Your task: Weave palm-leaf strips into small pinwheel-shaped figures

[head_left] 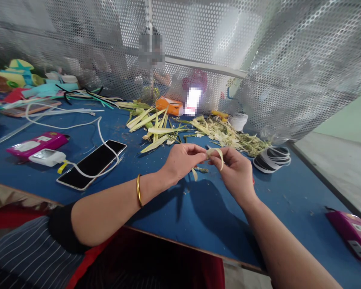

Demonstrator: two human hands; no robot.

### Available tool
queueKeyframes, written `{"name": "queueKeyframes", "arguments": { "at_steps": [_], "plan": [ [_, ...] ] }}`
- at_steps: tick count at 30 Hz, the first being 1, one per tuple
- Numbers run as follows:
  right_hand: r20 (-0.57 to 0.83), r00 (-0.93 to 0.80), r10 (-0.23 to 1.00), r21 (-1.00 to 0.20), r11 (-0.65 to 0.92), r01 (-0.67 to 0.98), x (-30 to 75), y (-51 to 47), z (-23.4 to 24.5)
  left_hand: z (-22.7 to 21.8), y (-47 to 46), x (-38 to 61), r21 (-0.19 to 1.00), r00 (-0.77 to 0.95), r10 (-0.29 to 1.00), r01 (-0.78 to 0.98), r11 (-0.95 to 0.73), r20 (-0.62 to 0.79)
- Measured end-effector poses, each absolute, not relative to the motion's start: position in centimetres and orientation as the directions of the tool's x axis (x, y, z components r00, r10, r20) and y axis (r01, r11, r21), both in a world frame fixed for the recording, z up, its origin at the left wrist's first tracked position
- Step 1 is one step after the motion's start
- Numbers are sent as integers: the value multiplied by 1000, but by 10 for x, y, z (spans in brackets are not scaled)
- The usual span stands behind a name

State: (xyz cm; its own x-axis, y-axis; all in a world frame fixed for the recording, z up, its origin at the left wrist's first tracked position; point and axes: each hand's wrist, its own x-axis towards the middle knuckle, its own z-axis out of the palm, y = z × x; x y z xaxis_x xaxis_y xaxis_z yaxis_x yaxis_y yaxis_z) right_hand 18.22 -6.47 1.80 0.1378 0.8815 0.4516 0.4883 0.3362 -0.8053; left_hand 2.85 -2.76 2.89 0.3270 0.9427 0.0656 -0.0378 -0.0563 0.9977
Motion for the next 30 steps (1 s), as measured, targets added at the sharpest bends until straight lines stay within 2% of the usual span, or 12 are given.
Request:
{"name": "queueKeyframes", "arguments": {
  "at_steps": [3,5,12,19,30],
  "plan": [
    [446,133,885,-806,333,489,182,-65,18,25,-26,28,994,333,938,12,-108,98],
    [440,124,889,-811,335,480,181,-64,18,25,-25,28,996,331,941,27,-85,72],
    [488,32,872,-783,422,458,182,-65,20,31,-24,28,958,356,918,-153,244,-177],
    [538,-9,843,-723,466,510,186,-65,19,33,-23,23,892,421,867,-231,388,-268],
    [582,-8,813,-644,467,606,186,-65,18,27,-18,21,841,478,831,-292,456,-285]
  ]
}}
